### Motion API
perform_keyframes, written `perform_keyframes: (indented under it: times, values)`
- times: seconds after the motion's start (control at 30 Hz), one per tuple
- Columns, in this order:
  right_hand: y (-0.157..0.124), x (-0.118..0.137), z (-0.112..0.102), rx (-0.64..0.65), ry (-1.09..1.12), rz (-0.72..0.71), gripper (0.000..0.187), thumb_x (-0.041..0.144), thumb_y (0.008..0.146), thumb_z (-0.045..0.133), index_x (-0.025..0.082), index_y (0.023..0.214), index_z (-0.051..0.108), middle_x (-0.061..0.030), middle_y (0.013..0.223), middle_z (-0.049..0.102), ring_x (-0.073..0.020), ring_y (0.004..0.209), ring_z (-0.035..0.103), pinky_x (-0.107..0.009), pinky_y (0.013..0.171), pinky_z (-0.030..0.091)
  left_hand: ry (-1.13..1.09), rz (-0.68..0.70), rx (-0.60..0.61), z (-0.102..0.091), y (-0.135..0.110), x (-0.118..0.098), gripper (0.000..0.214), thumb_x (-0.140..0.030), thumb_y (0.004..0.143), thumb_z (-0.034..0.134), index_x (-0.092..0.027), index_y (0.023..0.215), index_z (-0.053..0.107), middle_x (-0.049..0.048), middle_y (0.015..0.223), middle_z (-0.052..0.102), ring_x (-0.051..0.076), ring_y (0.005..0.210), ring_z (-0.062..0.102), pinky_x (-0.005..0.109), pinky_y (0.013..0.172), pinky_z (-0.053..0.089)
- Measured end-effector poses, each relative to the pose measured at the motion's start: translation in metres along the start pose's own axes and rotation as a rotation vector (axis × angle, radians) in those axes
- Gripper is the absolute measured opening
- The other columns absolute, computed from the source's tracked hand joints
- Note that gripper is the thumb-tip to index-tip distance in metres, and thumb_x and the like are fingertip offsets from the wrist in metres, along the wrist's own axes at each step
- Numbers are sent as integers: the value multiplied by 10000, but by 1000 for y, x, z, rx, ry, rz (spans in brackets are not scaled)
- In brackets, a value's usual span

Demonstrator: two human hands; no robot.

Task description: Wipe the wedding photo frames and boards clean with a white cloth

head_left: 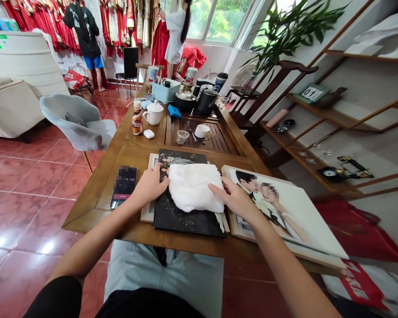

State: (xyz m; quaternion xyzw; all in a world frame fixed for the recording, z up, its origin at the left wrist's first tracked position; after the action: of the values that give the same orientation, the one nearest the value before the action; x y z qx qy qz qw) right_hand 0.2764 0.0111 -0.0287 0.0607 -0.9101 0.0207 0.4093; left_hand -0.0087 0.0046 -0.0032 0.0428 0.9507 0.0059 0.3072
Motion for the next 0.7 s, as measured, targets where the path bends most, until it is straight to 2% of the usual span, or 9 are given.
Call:
perform_keyframes:
  times: [0.13, 0.27, 0.43, 0.5, 0.63, 0.7]
  values:
    - [-1, -2, 3, -11, 2, 8, 528, 670, 880, 589, 224, 1152, 665, -88, 1069, 768, -297, 960, 701, -401, 838, 539, -159, -36, -52, -4, 5, 2, 520, -223, 905, 599, -116, 1405, 508, 172, 1131, 670, 364, 1139, 640, 476, 1029, 470]
    - [-2, -1, 6, -28, 3, 4, 528, 669, 888, 562, 219, 1147, 657, -95, 1083, 768, -305, 981, 696, -408, 857, 527, -388, -115, -105, 2, 11, 7, 541, -199, 827, 679, -157, 1349, 542, 130, 1131, 656, 295, 1016, 668, 435, 987, 500]
    - [-3, 7, 7, -60, 21, -10, 505, 637, 882, 560, 213, 1141, 649, -109, 1135, 762, -310, 1017, 697, -407, 887, 525, -727, -258, -171, 16, 13, 16, 702, -225, 817, 691, -154, 1466, 434, 86, 1067, 668, 200, 867, 679, 331, 846, 543]
    - [-4, 10, 7, -69, 32, -8, 495, 624, 880, 561, 213, 1143, 646, -113, 1150, 760, -314, 1033, 699, -410, 901, 523, -850, -285, -163, 18, 13, 16, 680, -251, 806, 695, -137, 1440, 476, 80, 1040, 685, 185, 850, 686, 300, 817, 544]
    - [-5, 14, 7, -103, 53, 1, 465, 592, 889, 569, 220, 1158, 641, -114, 1188, 755, -313, 1066, 701, -406, 927, 520, -1023, -284, -79, 13, 11, 7, 521, -296, 757, 737, -121, 1239, 642, 81, 935, 743, 201, 832, 719, 280, 779, 560]
    - [-5, 15, 8, -124, 62, 6, 433, 573, 891, 577, 223, 1137, 647, -114, 1177, 758, -312, 1076, 700, -398, 929, 519, -1064, -289, -52, 9, 9, 1, 609, -305, 742, 770, -147, 1309, 611, 73, 926, 765, 210, 799, 732, 290, 745, 574]
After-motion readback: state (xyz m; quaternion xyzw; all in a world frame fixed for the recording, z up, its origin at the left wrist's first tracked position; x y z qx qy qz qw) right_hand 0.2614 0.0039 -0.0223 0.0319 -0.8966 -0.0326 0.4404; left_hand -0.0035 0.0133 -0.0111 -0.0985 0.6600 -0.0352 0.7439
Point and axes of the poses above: each hand's wrist, its own y-axis towards the middle knuckle, its own z-axis out of the palm, x = y × z, the point moved 3 cm from there along y, towards the middle knuckle
